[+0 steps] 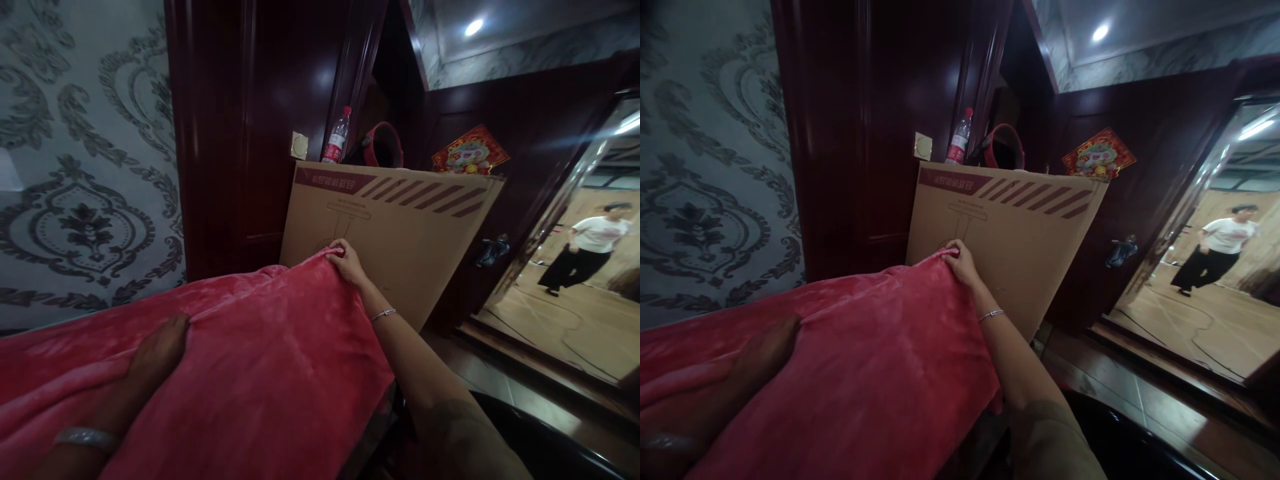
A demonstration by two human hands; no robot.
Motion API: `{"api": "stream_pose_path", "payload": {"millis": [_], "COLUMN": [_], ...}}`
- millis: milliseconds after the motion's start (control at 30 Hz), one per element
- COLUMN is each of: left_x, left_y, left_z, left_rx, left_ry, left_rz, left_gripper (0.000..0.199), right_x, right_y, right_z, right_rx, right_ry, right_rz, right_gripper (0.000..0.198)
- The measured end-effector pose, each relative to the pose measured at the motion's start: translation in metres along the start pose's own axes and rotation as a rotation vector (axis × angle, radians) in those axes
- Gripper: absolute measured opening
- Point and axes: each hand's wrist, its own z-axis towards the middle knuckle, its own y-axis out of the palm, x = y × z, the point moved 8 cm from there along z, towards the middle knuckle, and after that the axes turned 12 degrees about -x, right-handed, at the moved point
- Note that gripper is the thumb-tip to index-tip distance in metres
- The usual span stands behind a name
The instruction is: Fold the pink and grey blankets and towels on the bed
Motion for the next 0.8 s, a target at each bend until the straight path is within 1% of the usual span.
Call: {"api": "stream_pose_path", "payload": {"millis": [133, 300, 367, 500, 533, 600, 667, 700, 800], "left_x": [0.002, 0.005, 0.006, 0.005, 0.006, 0.013, 0.023, 0.027, 0.030], "left_y": [-0.002, -0.006, -0.006, -0.004, -0.005, -0.007, -0.010, -0.012, -0.012], "left_z": [-0.001, -0.003, -0.003, -0.002, -0.002, -0.004, -0.008, -0.011, -0.014], "left_rx": [-0.001, 0.036, 0.032, -0.009, -0.005, 0.025, 0.076, 0.099, 0.121], "left_ry": [0.004, 0.008, 0.010, -0.026, -0.022, 0.028, 0.101, 0.117, 0.115], "left_rz": [-0.014, -0.011, -0.004, -0.014, 0.004, 0.096, 0.233, 0.295, 0.404], "left_gripper": [0.048, 0.046, 0.046, 0.044, 0.045, 0.046, 0.045, 0.044, 0.044], "right_x": [0.006, 0.016, 0.022, 0.041, 0.045, 0.051, 0.052, 0.053, 0.055], "right_y": [0.002, -0.004, -0.001, 0.014, 0.016, 0.016, 0.013, 0.011, 0.007], "right_z": [-0.006, -0.014, -0.015, -0.020, -0.022, -0.025, -0.026, -0.026, -0.024], "right_rx": [0.022, 0.104, 0.069, -0.104, -0.128, -0.134, -0.103, -0.084, -0.037], "right_ry": [0.023, 0.038, 0.053, 0.177, 0.207, 0.230, 0.213, 0.204, 0.200], "right_rz": [0.084, 0.130, 0.156, 0.234, 0.240, 0.224, 0.184, 0.162, 0.110], "right_gripper": [0.032, 0.031, 0.029, 0.029, 0.030, 0.030, 0.028, 0.028, 0.030]}}
